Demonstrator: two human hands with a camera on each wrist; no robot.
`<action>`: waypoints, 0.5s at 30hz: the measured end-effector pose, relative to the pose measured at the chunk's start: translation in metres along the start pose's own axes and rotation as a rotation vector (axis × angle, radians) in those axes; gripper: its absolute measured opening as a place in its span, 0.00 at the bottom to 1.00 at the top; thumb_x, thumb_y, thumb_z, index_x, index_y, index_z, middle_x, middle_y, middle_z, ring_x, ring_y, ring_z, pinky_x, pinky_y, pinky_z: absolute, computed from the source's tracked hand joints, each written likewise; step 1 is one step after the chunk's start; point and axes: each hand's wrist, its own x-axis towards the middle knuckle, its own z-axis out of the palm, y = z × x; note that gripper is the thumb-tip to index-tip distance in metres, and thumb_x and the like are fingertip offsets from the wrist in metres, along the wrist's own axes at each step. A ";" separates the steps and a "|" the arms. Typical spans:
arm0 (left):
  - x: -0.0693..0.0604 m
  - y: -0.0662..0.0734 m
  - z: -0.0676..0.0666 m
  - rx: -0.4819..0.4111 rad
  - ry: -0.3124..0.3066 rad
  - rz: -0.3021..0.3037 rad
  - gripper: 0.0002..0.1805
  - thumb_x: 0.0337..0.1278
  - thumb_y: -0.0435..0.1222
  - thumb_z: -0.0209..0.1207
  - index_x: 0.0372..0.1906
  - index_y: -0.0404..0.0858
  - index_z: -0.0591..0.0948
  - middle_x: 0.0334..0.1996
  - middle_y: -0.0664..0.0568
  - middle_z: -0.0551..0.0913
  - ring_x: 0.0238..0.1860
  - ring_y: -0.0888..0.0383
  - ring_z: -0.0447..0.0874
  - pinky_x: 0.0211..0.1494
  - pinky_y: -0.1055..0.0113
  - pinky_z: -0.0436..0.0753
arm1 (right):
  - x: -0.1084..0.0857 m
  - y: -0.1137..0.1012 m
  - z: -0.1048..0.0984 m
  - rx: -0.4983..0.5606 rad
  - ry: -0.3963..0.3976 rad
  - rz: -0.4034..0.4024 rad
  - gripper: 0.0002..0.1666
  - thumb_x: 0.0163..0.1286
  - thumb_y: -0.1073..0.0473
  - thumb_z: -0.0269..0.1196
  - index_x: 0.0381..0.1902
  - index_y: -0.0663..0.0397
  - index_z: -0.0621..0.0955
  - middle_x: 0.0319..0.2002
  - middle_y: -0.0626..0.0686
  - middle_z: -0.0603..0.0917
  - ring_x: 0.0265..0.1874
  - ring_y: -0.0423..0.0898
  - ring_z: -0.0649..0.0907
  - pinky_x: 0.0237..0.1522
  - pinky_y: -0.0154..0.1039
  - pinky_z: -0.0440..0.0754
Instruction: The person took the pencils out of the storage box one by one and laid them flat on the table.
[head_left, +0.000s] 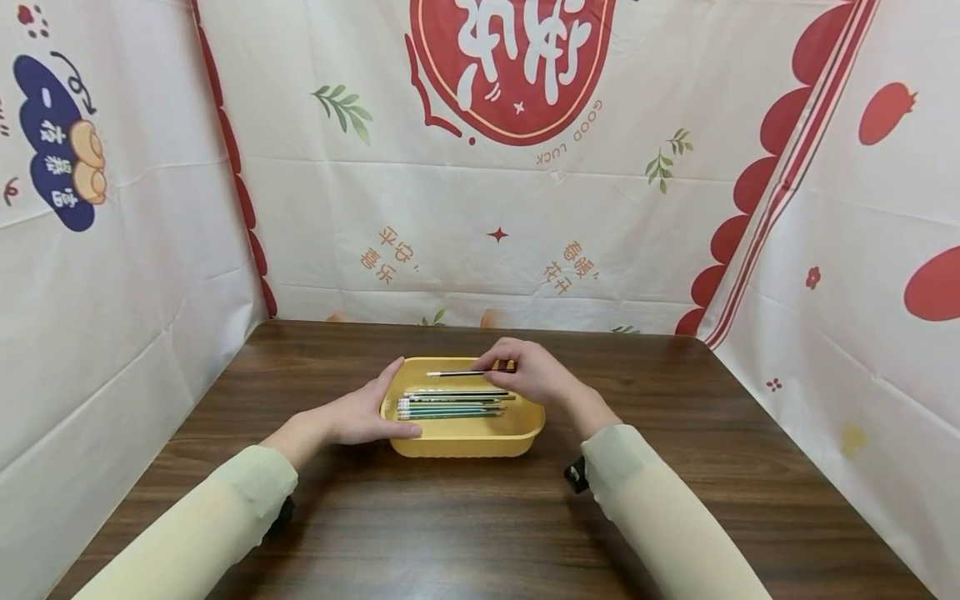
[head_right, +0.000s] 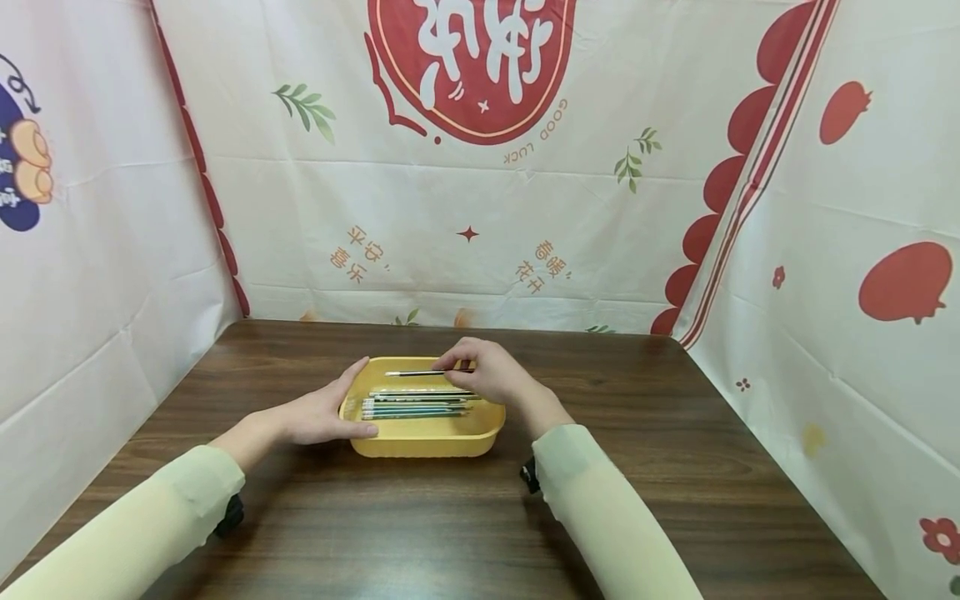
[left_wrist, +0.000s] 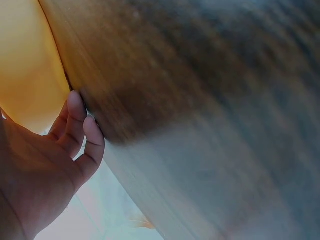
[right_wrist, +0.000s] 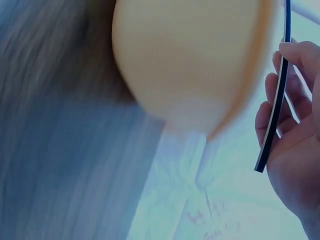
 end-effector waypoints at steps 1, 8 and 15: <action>0.000 0.000 0.000 0.005 0.001 0.000 0.75 0.59 0.69 0.71 0.91 0.45 0.34 0.88 0.31 0.52 0.86 0.35 0.58 0.85 0.35 0.63 | -0.003 0.002 -0.004 -0.008 0.011 0.009 0.12 0.80 0.60 0.69 0.54 0.39 0.93 0.47 0.43 0.88 0.38 0.47 0.81 0.42 0.40 0.81; -0.001 0.001 -0.001 0.022 -0.001 0.002 0.75 0.59 0.69 0.71 0.91 0.43 0.35 0.88 0.31 0.51 0.87 0.34 0.57 0.85 0.35 0.62 | -0.026 0.026 -0.028 -0.040 0.062 0.046 0.13 0.79 0.60 0.69 0.54 0.35 0.93 0.49 0.43 0.88 0.41 0.44 0.81 0.44 0.40 0.81; -0.001 0.000 0.000 0.025 0.001 0.004 0.75 0.59 0.69 0.71 0.91 0.44 0.34 0.88 0.30 0.52 0.87 0.34 0.57 0.85 0.35 0.63 | -0.046 0.056 -0.049 -0.062 0.122 0.081 0.13 0.78 0.62 0.71 0.54 0.44 0.94 0.49 0.48 0.89 0.41 0.45 0.80 0.44 0.39 0.80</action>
